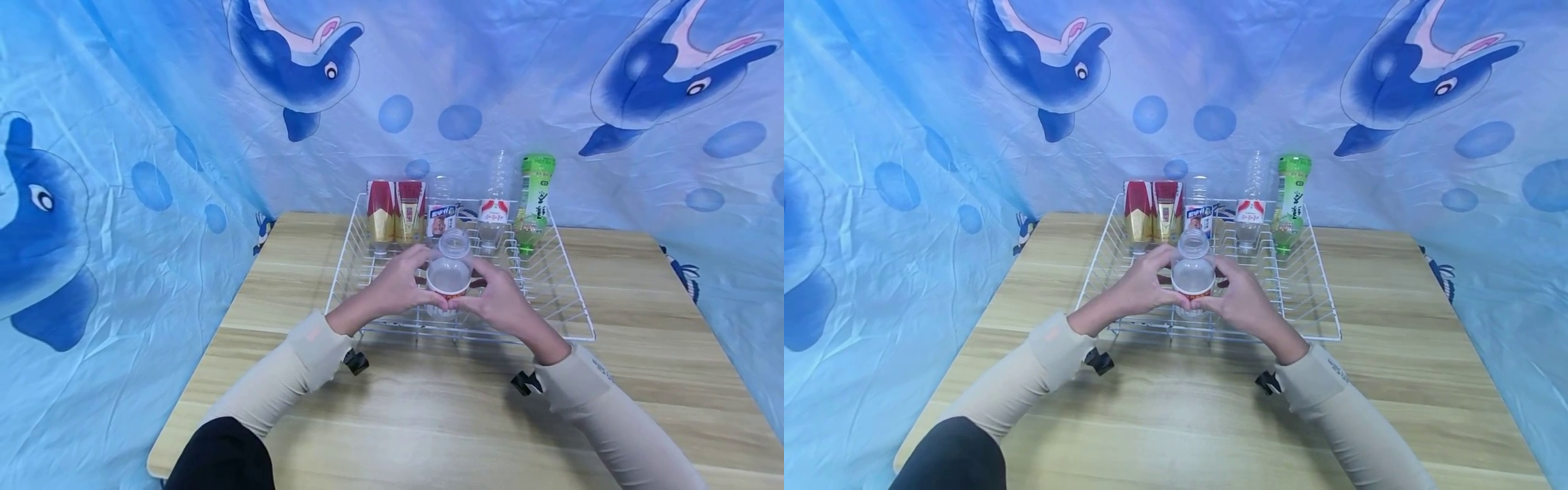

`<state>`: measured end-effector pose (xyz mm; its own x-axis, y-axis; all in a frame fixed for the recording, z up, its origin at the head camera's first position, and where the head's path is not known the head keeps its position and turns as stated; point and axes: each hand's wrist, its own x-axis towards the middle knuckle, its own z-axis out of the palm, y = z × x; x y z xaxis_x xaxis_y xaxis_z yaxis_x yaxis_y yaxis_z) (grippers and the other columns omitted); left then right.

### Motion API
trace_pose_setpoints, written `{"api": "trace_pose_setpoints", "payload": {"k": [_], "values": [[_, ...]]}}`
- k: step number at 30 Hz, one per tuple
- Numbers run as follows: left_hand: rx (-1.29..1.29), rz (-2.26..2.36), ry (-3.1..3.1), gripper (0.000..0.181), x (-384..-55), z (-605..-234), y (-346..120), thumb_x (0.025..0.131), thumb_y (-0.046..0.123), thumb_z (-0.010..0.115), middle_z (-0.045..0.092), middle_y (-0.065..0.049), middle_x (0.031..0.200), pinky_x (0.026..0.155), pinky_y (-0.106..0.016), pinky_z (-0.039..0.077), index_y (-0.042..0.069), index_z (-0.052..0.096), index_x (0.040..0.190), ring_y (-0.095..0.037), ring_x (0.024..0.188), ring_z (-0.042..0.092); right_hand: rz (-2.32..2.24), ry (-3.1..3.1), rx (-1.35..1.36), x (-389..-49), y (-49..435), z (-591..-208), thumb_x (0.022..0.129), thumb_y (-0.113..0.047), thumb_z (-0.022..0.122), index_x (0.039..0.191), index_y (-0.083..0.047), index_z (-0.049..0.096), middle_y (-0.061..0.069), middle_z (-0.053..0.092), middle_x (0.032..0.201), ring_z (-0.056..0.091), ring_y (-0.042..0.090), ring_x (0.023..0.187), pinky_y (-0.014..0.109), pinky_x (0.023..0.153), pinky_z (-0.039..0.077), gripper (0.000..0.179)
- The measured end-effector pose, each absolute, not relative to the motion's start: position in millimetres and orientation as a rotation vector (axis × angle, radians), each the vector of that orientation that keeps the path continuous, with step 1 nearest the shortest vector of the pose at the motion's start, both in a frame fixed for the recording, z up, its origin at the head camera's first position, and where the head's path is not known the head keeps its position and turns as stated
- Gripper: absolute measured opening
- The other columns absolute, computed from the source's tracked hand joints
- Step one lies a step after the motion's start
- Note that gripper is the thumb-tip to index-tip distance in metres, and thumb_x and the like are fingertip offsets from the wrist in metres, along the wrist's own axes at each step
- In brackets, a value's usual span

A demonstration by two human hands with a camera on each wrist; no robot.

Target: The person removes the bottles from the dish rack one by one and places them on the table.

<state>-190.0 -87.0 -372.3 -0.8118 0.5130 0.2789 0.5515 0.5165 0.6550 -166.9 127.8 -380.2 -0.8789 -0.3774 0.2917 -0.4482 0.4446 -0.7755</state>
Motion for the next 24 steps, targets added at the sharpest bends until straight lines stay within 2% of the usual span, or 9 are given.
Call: {"api": "trace_pose_setpoints", "payload": {"k": [5,8,13,20,24], "values": [[-0.928,-1.183,-2.731,0.094,-189.1,-371.6,-87.1,0.057,0.048,0.088,0.054,0.001,0.122,0.086,-0.037,0.051,0.016,0.049,0.137,-0.013,0.104,0.054,1.466,-2.619,0.719,-166.0,129.1,-378.6,0.068,-0.037,0.083,0.136,-0.011,0.050,0.008,0.060,0.119,0.060,0.024,0.099,0.043,0.081,0.054,0.080],[-0.936,-1.154,-2.774,0.104,-188.9,-372.0,-88.5,0.058,0.053,0.085,0.052,0.000,0.126,0.085,-0.037,0.051,0.020,0.039,0.146,-0.016,0.108,0.053,1.480,-2.626,0.697,-164.6,130.5,-377.4,0.070,-0.038,0.083,0.136,-0.013,0.051,0.007,0.060,0.118,0.059,0.023,0.100,0.041,0.081,0.053,0.077],[-0.963,-1.078,-2.838,0.115,-190.3,-376.9,-95.1,0.057,0.066,0.078,0.048,0.000,0.129,0.089,-0.042,0.049,0.026,0.026,0.151,-0.020,0.115,0.051,1.500,-2.593,0.697,-164.2,134.0,-376.4,0.072,-0.035,0.083,0.133,-0.012,0.053,0.006,0.061,0.116,0.058,0.023,0.101,0.044,0.082,0.053,0.072],[-0.902,-0.935,-2.925,0.119,-189.3,-383.3,-107.5,0.053,0.077,0.070,0.036,-0.005,0.145,0.098,-0.053,0.040,0.031,0.021,0.152,-0.024,0.129,0.040,1.530,-2.605,0.625,-165.0,141.1,-377.7,0.071,-0.039,0.083,0.135,-0.017,0.052,0.003,0.061,0.114,0.059,0.024,0.099,0.044,0.081,0.052,0.074],[-0.869,-0.832,-2.950,0.121,-185.4,-385.8,-118.3,0.052,0.083,0.063,0.032,-0.006,0.149,0.101,-0.054,0.036,0.029,0.022,0.152,-0.026,0.133,0.034,1.529,-2.618,0.597,-164.9,143.1,-377.6,0.071,-0.038,0.082,0.134,-0.014,0.052,0.006,0.060,0.114,0.058,0.025,0.099,0.045,0.081,0.052,0.074]]}}
